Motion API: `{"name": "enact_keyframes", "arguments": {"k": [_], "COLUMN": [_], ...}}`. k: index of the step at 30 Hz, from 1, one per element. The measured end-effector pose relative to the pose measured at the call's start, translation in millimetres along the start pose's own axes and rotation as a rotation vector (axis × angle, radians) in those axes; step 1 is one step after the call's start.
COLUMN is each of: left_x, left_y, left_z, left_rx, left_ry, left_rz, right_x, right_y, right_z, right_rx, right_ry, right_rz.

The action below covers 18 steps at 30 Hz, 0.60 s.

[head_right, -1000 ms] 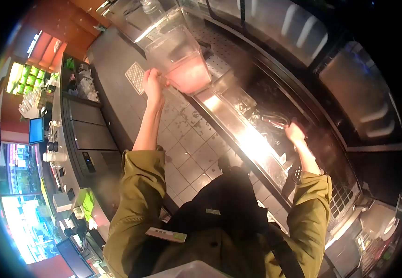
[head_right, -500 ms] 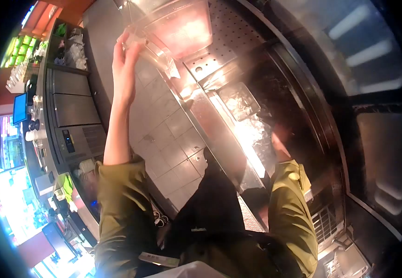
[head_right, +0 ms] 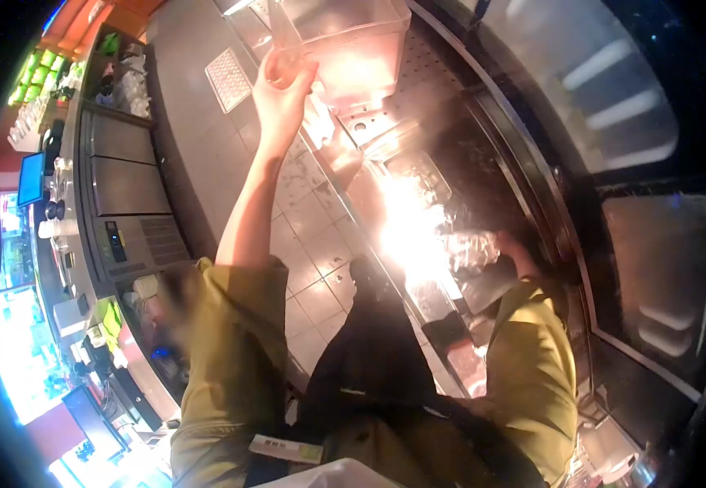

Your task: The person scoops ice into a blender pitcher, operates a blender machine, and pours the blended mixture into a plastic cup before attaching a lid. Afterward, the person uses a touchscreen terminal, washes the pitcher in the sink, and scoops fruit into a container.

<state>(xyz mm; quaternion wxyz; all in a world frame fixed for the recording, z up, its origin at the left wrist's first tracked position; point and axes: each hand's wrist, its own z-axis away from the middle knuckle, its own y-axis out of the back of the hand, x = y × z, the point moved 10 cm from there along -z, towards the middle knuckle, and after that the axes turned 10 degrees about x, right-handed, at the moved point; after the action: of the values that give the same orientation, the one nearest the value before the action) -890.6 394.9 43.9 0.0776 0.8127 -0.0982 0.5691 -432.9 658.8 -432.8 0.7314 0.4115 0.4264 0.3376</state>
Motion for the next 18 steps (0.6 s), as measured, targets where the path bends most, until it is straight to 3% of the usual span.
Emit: {"name": "enact_keyframes", "arguments": {"k": [1, 3, 4, 5, 7, 8, 9, 10, 12, 13, 16, 18], "left_x": [0, 6, 5, 7, 12, 8, 7, 6, 6, 6, 6, 7], "left_y": [-2, -6, -8, -10, -12, -12, -12, -13, -14, -13, -12, -10], "left_z": [1, 1, 1, 2, 3, 3, 1, 1, 2, 1, -1, -1], "left_rx": [-0.022, -0.062, -0.078, -0.103, -0.146, -0.162, -0.156, -0.155, -0.171, -0.176, -0.157, -0.142], "left_ry": [0.006, 0.005, 0.044, 0.053, 0.068, 0.094, 0.096, 0.099, 0.116, 0.112, 0.050, 0.084], "left_rz": [0.038, 0.118, 0.151, 0.172, 0.214, 0.208, 0.249, 0.287, 0.341, 0.331, 0.374, 0.396], "right_x": [27, -28, -54, -63, -121, -182, -185, -175, -218, -246, -271, -309], "right_y": [-7, 82, 117, 148, 221, 279, 303, 332, 394, 425, 479, 513], "right_z": [4, 7, 13, 15, 12, 19, 16, 7, 3, 2, -34, -51], "right_rx": [-0.168, 0.042, 0.025, 0.192, 0.211, 0.365, 0.424, 0.368, 0.507, 0.536, 0.426, 0.482], "right_ry": [-0.299, -0.380, -0.364, -0.358, -0.196, 0.291, 0.311, -0.046, -0.225, -0.280, -0.227, -0.180], "right_rz": [-0.402, -0.334, -0.580, -0.569, -0.732, -0.238, -0.196, -0.376, -0.876, -0.875, -0.833, -0.720]}}
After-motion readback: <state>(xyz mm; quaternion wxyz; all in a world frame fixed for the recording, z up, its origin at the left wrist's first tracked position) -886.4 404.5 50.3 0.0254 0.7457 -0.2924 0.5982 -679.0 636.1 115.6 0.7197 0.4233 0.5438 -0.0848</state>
